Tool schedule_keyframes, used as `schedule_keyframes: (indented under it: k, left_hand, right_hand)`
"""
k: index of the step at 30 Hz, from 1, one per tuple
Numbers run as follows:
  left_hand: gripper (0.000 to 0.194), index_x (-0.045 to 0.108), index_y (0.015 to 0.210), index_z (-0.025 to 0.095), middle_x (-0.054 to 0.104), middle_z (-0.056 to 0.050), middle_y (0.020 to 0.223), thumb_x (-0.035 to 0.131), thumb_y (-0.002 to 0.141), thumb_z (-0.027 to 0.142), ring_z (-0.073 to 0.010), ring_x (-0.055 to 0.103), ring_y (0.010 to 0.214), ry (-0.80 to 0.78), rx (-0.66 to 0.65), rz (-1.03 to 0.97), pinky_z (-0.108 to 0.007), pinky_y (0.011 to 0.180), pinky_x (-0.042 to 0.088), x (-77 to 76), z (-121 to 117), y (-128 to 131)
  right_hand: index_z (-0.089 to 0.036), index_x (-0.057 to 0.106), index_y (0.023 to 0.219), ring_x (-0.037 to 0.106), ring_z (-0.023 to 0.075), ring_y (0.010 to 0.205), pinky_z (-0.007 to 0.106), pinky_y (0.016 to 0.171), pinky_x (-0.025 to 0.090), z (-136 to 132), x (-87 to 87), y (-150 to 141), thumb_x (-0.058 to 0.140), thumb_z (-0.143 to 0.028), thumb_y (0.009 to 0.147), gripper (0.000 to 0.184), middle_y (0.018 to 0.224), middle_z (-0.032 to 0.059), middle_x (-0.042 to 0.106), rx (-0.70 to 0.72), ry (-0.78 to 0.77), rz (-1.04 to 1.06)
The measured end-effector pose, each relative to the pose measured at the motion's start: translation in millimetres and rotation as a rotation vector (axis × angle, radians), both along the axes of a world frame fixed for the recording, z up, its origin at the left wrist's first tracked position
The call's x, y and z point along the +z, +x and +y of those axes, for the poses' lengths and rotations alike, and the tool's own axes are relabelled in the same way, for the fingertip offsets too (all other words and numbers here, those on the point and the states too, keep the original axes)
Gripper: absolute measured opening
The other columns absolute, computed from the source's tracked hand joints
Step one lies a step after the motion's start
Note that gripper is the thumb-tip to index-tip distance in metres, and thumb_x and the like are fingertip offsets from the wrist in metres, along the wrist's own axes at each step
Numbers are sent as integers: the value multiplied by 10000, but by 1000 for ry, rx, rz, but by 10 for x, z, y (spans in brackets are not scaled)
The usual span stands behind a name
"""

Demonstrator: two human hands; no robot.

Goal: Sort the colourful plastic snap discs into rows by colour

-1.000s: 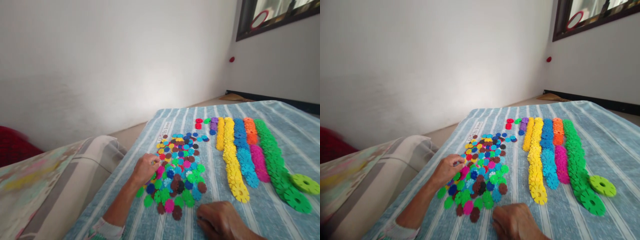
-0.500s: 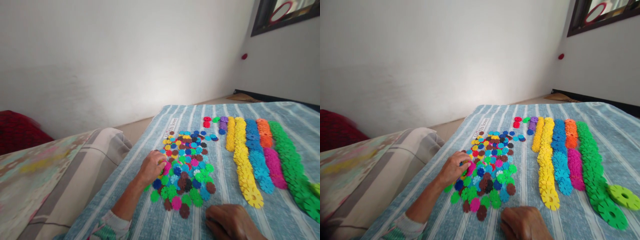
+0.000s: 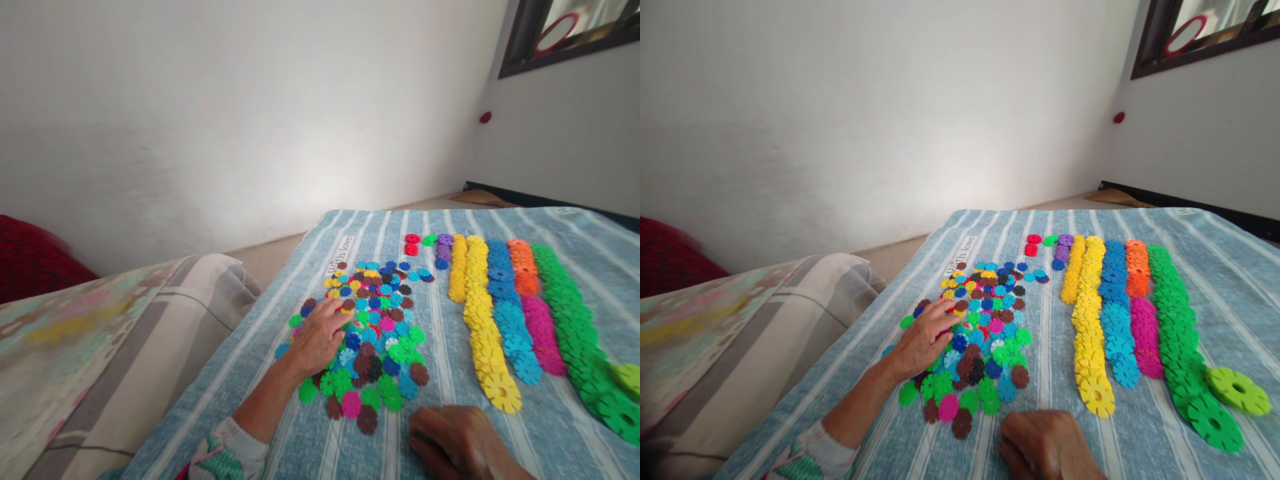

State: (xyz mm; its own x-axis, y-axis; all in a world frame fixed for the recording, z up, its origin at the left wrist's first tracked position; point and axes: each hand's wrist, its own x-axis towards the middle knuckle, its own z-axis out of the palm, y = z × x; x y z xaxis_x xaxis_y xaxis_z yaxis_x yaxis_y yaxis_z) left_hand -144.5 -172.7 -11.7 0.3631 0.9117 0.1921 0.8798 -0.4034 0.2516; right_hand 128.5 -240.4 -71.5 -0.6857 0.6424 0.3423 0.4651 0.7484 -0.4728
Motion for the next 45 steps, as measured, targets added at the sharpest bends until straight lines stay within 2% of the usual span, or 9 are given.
schedule_keyframes:
  k: [10,13,20,26,30,32,37,41,45]
  left_hand:
    - [377,666,1127,194,567,-126,1317,540,783,108,-283,464,1281,10,-9,-53,-510,1087,382,-23,8,6]
    - [328,665,1061,162,581,-145,1294,563,757,93,-285,488,1262,34,4,-98,-496,1082,394,-48,16,-10]
    - [149,594,837,179,632,-121,1197,592,725,82,-255,548,1185,90,47,-241,-450,1026,440,-99,19,-29]
    - [122,530,679,184,680,-50,941,588,715,83,-193,621,964,101,153,-341,-341,893,479,-55,22,-15]
    - [80,556,681,181,623,15,707,576,746,138,-135,588,701,36,246,-364,-257,708,461,5,-1,9]
    - [73,567,681,180,583,39,635,570,750,157,-115,548,622,-16,246,-398,-230,638,429,16,-18,31]
    - [64,602,692,172,600,35,653,566,744,175,-110,543,627,-50,224,-479,-218,633,412,20,-6,114]
    - [80,613,701,167,600,34,644,556,753,187,-109,541,613,-107,216,-556,-211,611,407,44,101,229]
    - [103,628,688,164,573,37,604,550,754,159,-107,518,582,-147,221,-490,-214,581,384,27,266,372]
  right_hand:
    - [-224,484,676,584,115,469,218,450,336,6,44,-2,370,-254,962,309,559,-24,605,2,-13,-6]
    - [-221,511,701,595,122,486,225,460,343,3,44,6,367,-252,959,297,572,-19,611,10,-17,-23]
    - [-219,505,698,597,125,493,229,474,340,-11,47,18,356,-269,965,310,569,-17,603,7,-19,-30]
    - [-220,479,687,591,116,496,220,477,333,-9,83,11,362,-266,966,306,574,-20,602,1,-25,-24]
    - [-220,477,693,584,113,495,220,480,326,-8,91,13,360,-262,969,303,572,-20,596,5,-24,-27]
    - [-219,477,694,583,111,498,217,483,325,-6,92,15,364,-265,970,302,574,-21,595,9,-26,-24]
    - [-214,477,685,581,112,498,222,481,316,-1,74,13,359,-256,963,305,571,-16,596,10,-30,-28]
    - [-213,482,683,579,114,488,226,474,305,2,45,4,385,-245,936,273,564,-15,598,2,-25,-24]
    - [-213,476,680,576,108,490,220,467,296,5,29,-4,395,-250,926,262,565,-16,599,-4,-50,-16]
